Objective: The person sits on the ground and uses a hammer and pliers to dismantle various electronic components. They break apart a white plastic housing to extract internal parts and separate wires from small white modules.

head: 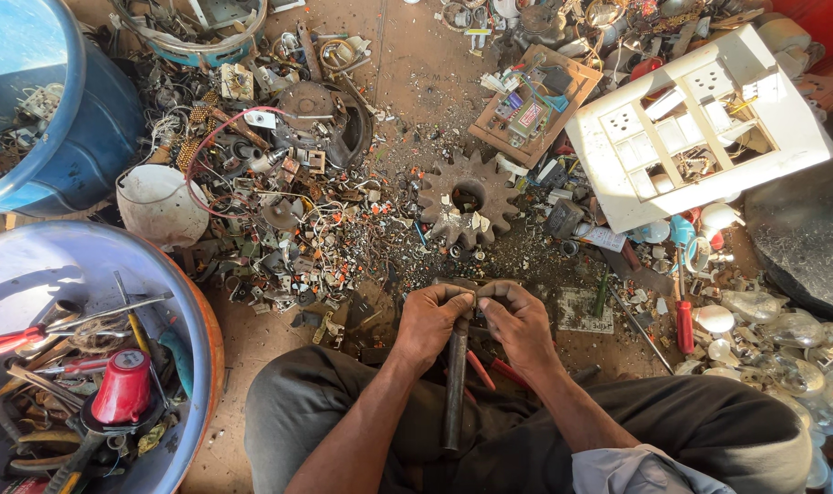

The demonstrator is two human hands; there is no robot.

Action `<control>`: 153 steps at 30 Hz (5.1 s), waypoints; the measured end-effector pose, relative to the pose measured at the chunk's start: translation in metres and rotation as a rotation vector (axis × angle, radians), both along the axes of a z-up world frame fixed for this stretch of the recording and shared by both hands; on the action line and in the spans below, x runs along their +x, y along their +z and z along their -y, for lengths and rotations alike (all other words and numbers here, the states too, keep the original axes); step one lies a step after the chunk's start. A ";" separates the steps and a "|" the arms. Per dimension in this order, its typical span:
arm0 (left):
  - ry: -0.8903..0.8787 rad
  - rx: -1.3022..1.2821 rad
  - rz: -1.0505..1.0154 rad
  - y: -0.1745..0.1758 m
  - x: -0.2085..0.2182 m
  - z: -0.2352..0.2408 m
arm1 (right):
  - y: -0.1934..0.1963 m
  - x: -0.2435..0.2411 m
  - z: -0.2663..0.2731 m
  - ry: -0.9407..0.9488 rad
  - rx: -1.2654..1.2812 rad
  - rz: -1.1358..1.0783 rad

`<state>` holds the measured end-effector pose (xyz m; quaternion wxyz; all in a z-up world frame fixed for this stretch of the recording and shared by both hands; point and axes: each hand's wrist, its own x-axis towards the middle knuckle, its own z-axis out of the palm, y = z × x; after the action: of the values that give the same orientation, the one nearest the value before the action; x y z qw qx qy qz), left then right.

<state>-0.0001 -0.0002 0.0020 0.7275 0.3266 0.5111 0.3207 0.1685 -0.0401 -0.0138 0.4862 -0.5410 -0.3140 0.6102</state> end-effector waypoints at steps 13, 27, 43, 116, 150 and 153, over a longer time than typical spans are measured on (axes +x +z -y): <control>0.268 -0.150 0.354 -0.006 -0.011 -0.007 | 0.018 0.013 -0.010 -0.113 -0.095 -0.755; -0.235 0.735 -0.417 0.021 0.009 0.023 | 0.033 0.004 -0.008 -0.069 0.025 -0.895; 0.245 -0.119 0.261 -0.017 0.006 0.007 | 0.007 -0.007 -0.002 0.062 -0.018 0.383; 0.018 0.229 -0.271 0.006 0.012 0.001 | 0.003 0.001 -0.002 -0.102 -0.123 -0.138; 0.023 0.261 -0.302 -0.001 0.013 0.000 | 0.003 -0.001 -0.002 -0.089 -0.094 -0.101; 0.011 0.221 -0.303 0.004 0.013 0.001 | 0.006 -0.002 0.002 -0.099 -0.138 -0.078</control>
<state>0.0133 -0.0014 0.0058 0.6003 0.4463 0.5783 0.3257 0.1669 -0.0417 -0.0079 0.4891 -0.5638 -0.2252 0.6262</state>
